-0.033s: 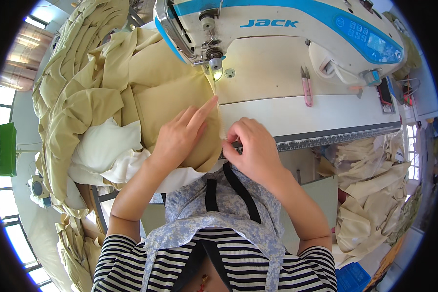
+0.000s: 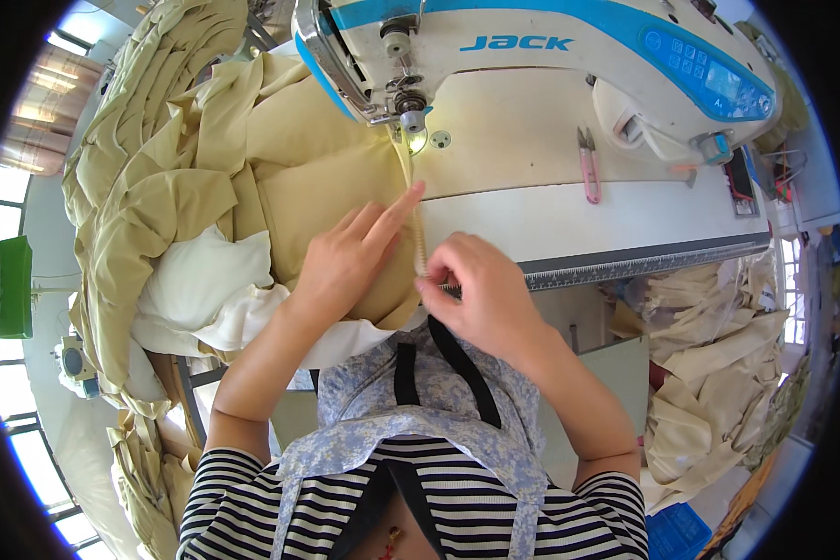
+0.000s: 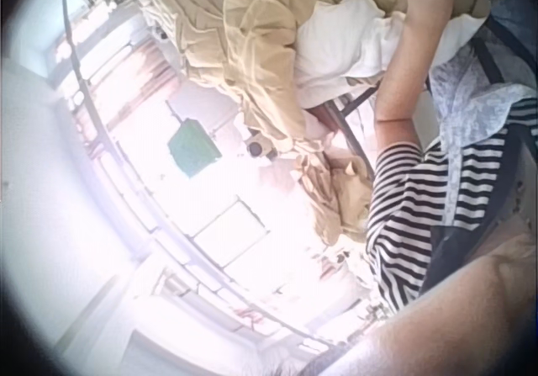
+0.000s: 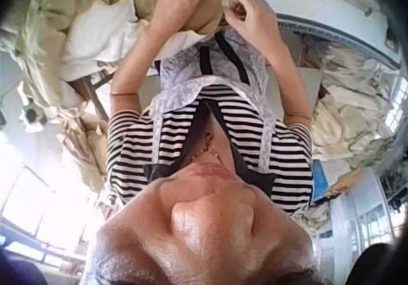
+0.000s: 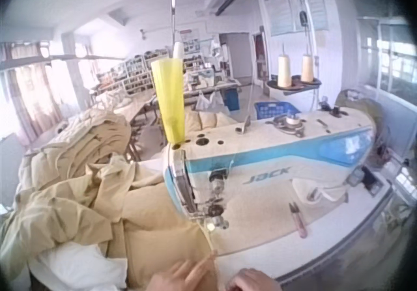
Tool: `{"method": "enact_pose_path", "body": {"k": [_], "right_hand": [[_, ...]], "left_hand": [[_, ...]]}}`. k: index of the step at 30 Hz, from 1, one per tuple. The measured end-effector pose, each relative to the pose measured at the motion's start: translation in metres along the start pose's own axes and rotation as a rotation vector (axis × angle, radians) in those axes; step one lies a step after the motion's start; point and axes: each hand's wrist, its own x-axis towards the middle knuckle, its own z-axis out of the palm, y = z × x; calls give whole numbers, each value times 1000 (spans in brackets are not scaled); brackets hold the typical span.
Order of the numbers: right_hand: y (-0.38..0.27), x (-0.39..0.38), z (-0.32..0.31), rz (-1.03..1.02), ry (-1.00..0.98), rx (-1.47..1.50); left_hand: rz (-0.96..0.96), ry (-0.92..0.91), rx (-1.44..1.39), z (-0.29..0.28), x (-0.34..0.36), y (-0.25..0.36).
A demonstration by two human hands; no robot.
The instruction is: The person sews a zipper onto a beige fabric item using a sewing machine. They align the zipper, guide the fabric under the needle, and trim excess thread with scissors. The person repeats this process on multiple items.
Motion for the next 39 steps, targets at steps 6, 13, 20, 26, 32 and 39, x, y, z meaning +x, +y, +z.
{"method": "enact_pose_path", "body": {"k": [6,13,20,26,32,39], "right_hand": [[9,3,-13,-341,-82,-178],[38,17,12,-665,-52,-341],[47,24,6,-696,-145,-205],[44,26,3,-674,-222,-144],[43,27,2,-682,-213,-153],[38,29,3,-656,-211,-193]], "left_hand": [[-31,179,-58,-7,9,-2],[-38,201,-167,-18,25,-12],[119,10,-119,-12,35,-20],[168,-29,-123,-9,36,-27],[185,-18,-134,-5,40,-29],[198,-31,-78,0,39,-33]]}}
